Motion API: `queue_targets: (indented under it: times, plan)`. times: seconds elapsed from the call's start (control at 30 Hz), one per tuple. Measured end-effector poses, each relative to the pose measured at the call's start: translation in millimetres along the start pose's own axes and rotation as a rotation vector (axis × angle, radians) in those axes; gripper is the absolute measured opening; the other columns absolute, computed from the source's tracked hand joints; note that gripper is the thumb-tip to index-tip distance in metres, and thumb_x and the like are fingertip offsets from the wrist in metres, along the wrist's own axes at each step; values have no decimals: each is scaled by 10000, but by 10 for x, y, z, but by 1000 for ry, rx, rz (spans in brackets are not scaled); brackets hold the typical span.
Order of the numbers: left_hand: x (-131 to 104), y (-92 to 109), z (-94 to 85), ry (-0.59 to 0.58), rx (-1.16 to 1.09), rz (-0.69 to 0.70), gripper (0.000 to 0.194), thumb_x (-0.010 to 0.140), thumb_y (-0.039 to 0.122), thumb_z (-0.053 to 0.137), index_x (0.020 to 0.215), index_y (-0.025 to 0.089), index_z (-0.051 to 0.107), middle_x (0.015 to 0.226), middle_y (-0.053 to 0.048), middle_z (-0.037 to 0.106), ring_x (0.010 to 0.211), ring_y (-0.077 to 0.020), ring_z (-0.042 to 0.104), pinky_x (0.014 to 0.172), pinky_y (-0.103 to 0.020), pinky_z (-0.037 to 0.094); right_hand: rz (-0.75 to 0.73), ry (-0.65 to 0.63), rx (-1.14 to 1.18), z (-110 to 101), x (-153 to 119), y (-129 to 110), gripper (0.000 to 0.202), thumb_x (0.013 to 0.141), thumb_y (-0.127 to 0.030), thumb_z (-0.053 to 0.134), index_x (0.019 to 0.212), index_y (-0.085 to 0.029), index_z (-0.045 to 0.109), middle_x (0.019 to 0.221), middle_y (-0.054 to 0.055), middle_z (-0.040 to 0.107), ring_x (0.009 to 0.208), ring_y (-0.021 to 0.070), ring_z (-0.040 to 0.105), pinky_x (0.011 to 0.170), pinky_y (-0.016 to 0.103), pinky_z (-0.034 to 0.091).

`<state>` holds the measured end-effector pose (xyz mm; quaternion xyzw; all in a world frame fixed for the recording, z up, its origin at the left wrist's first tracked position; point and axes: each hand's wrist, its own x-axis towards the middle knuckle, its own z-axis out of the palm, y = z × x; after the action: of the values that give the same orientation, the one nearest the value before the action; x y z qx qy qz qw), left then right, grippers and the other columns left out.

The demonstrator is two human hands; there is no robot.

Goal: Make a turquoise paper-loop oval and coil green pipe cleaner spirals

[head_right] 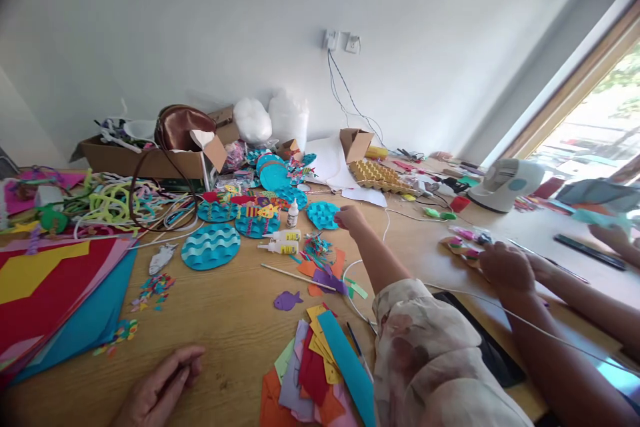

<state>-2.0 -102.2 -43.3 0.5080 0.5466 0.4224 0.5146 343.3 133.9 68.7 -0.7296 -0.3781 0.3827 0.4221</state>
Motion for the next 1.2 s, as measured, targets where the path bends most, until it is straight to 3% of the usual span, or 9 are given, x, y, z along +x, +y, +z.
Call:
queue_targets:
  times: [0.13, 0.2, 0.3, 0.43, 0.57, 0.67, 0.9, 1.03, 1.2]
  plan:
    - [-32, 88, 18, 28, -188, -8, 166, 702, 320, 652, 831, 227, 702, 764, -41, 664, 754, -211, 592, 715, -259, 469, -149, -36, -91, -71, -526, -448, 195, 851, -225, 546, 1018, -126, 562, 910, 34, 617, 725, 123, 595, 638, 288, 498]
    - [-55, 199, 5, 26, -423, -67, 209, 736, 310, 623, 887, 179, 682, 843, -64, 673, 802, -211, 597, 702, -268, 471, -264, -77, -110, -55, -858, -675, 187, 809, -99, 568, 995, -120, 571, 773, 22, 637, 637, 92, 583, 593, 228, 440]
    - [-87, 417, -63, -6, -883, -178, 286, 837, 302, 491, 1056, 168, 617, 1119, -85, 612, 957, -197, 587, 765, -287, 474, -421, -199, -163, 35, -1414, -896, 209, 774, -72, 576, 961, -161, 607, 701, 6, 651, 635, 108, 588, 575, 229, 401]
    - [-145, 586, -159, -66, -1151, -183, 358, 895, 321, 390, 1148, 138, 566, 1299, -98, 500, 1086, -188, 534, 840, -284, 463, -895, -480, -711, 251, -2145, -832, 203, 720, -159, 628, 904, -226, 680, 660, -4, 646, 592, 136, 551, 584, 272, 367]
    - [-215, 583, -241, -79, -1231, -180, 366, 905, 321, 383, 1137, 110, 572, 1274, -107, 521, 1085, -197, 536, 850, -286, 467, -1060, -607, -988, 485, -2579, -532, 220, 758, -227, 594, 964, -237, 671, 768, 53, 681, 696, 215, 595, 574, 295, 347]
    - [-268, 606, -353, -41, -1252, -182, 359, 914, 311, 367, 1090, 102, 601, 1158, -110, 598, 992, -186, 582, 796, -282, 492, -1058, -673, -1030, 565, -2640, -351, 243, 804, -262, 540, 1025, -239, 639, 854, 69, 683, 788, 238, 604, 619, 305, 366]
    - [-353, 712, -599, 123, -1286, -198, 434, 936, 273, 268, 867, 89, 655, 823, -100, 641, 743, -166, 611, 613, -269, 519, -912, -610, -970, 515, -2628, -6, 272, 852, -273, 464, 1083, -221, 597, 985, 79, 672, 867, 233, 614, 678, 310, 402]
    - [-353, 683, -581, 87, -1293, -196, 441, 929, 237, 250, 838, 72, 650, 753, -100, 615, 665, -156, 592, 565, -267, 515, -806, -557, -1009, 512, -2710, 297, 268, 868, -221, 421, 1068, -194, 596, 903, 70, 682, 840, 218, 622, 671, 301, 415]
    - [-327, 649, -490, 53, -1293, -264, 407, 928, 231, 271, 953, 58, 639, 851, -127, 645, 789, -197, 621, 618, -288, 532, -633, -606, -973, 528, -2822, 638, 268, 862, -205, 409, 1041, -184, 607, 927, 71, 682, 864, 208, 625, 700, 293, 423]
